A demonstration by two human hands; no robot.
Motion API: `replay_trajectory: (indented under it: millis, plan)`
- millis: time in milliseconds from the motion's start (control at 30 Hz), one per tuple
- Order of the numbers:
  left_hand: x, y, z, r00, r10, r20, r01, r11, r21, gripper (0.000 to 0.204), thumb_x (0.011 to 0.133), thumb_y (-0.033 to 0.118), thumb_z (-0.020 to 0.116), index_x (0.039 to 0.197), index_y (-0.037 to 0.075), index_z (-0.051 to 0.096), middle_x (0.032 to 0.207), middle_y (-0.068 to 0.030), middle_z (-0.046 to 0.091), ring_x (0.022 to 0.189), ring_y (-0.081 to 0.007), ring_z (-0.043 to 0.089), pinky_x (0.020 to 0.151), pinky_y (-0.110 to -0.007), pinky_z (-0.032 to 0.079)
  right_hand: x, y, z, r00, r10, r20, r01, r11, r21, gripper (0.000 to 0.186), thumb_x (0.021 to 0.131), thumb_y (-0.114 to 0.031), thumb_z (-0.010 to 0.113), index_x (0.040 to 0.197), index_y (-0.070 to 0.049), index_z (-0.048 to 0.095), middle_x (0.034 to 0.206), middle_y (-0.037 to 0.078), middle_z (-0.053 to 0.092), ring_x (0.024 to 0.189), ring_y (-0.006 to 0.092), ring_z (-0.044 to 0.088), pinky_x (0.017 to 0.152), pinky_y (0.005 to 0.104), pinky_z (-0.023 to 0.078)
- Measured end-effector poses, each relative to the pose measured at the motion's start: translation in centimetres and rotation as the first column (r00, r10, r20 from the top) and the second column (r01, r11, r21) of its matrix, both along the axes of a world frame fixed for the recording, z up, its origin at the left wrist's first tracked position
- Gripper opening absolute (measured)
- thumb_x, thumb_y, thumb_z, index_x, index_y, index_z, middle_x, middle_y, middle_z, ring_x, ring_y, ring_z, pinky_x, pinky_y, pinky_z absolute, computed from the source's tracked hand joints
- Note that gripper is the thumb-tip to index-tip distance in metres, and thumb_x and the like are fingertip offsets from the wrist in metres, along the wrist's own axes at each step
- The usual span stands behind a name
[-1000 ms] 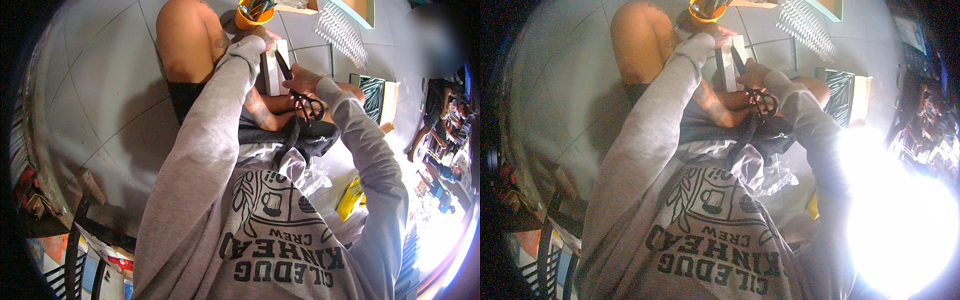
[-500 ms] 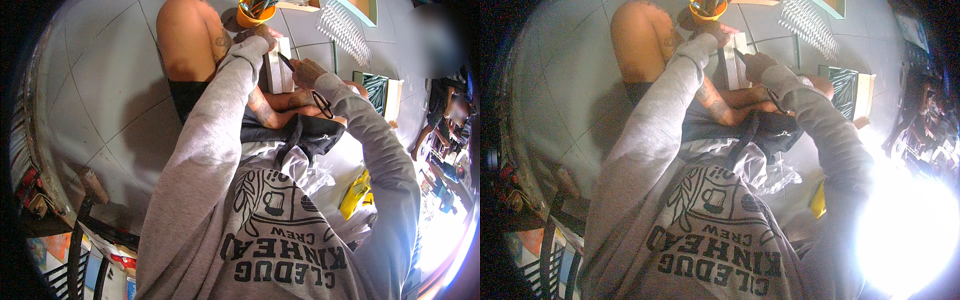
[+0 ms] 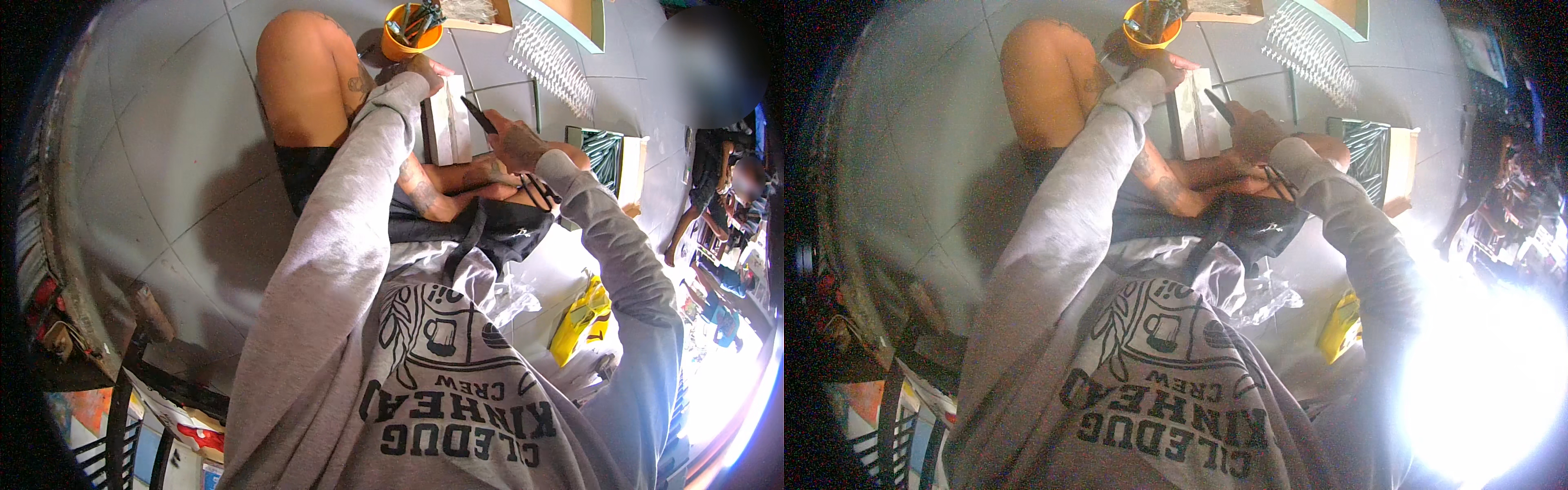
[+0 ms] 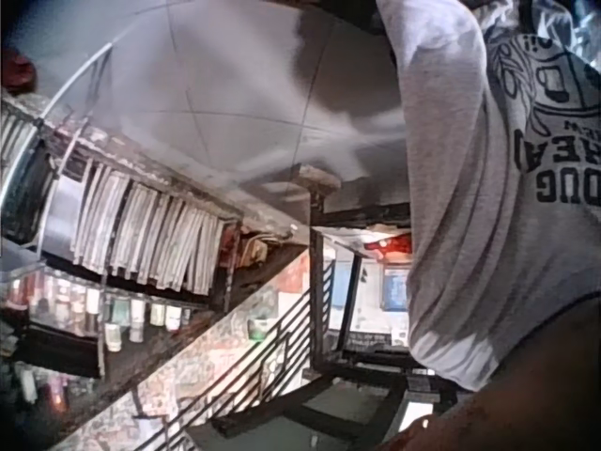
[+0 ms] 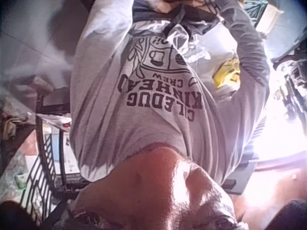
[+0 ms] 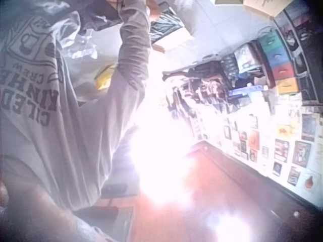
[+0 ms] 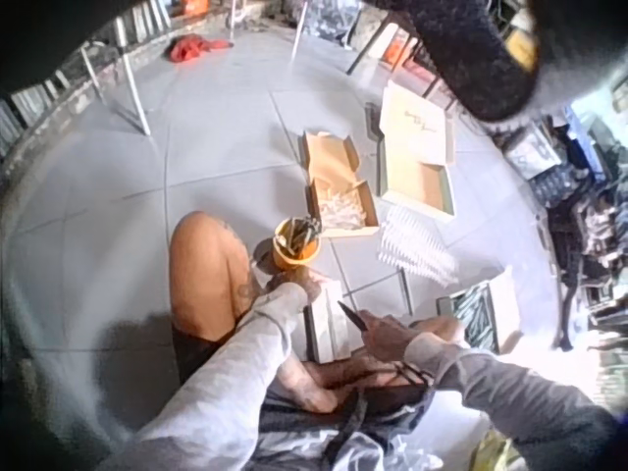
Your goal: The person peels a protective film from small acrylic pieces and uses shears to cut a plastic sheet while sitting on the floor.
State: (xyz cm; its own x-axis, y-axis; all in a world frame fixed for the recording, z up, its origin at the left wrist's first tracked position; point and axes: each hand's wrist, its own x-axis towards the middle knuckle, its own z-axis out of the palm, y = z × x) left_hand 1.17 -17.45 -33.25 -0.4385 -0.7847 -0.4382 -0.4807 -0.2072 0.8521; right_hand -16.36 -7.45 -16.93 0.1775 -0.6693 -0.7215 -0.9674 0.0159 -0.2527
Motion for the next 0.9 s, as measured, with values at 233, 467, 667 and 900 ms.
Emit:
replay_trajectory:
  millis: [233, 467, 667, 900]
  plan:
    - [-0.1, 0.0, 1.5, 0.995, 0.094, -0.018, -0.093, 0.995, 0.036, 0.044, 0.07, -0.003, 0.052, 0.098, 0.017, 0.079, 0.099, -0.0041, 0.075, 0.089, -0.0136, 0.069, 0.083, -0.023, 0.053, 0.9, -0.3, -1.4, 0.99, -0.126, 0.068, 0.118, 0.988, 0.102, 0.074, 0.09, -0.016, 0.053, 0.154, -0.024, 0.016, 0.097, 0.029, 0.067, 0.09, 0.0469, 0.065, 0.079, 0.0557, 0.051]
    - [0.3, -0.4, 0.7, 0.989, -0.101, 0.105, 0.104, 0.994, -0.02, 0.035, 0.087, 0.019, 0.058, 0.115, 0.035, 0.072, 0.113, -0.0011, 0.072, 0.103, -0.0137, 0.066, 0.095, -0.029, 0.05, 1.2, -0.5, -2.6, 0.988, 0.101, 0.118, -0.076, 0.977, -0.197, 0.065, 0.092, -0.008, 0.049, 0.152, -0.018, 0.029, 0.092, 0.027, 0.067, 0.079, 0.0423, 0.066, 0.074, 0.0513, 0.051]
    - [-0.2, -0.7, -0.6, 0.996, 0.074, -0.045, -0.07, 0.994, 0.086, 0.054, 0.059, -0.001, 0.056, 0.101, 0.024, 0.079, 0.095, 0.0009, 0.076, 0.08, -0.0118, 0.066, 0.072, -0.024, 0.053, 2.8, -1.1, -1.2, 0.984, 0.125, 0.13, -0.09, 0.965, -0.245, 0.061, 0.087, -0.009, 0.05, 0.147, -0.019, 0.041, 0.086, 0.028, 0.065, 0.076, 0.0433, 0.066, 0.074, 0.0525, 0.052]
    - [0.3, -0.8, 0.5, 0.994, -0.061, 0.088, 0.057, 0.997, 0.049, 0.039, 0.087, 0.015, 0.056, 0.114, 0.037, 0.072, 0.101, 0.0027, 0.075, 0.082, -0.0107, 0.064, 0.08, -0.028, 0.052, 3.3, -1.5, -1.1, 0.987, 0.141, 0.074, -0.122, 0.968, -0.219, 0.063, 0.083, -0.012, 0.051, 0.145, -0.014, 0.042, 0.094, 0.027, 0.067, 0.082, 0.045, 0.066, 0.079, 0.0542, 0.052]
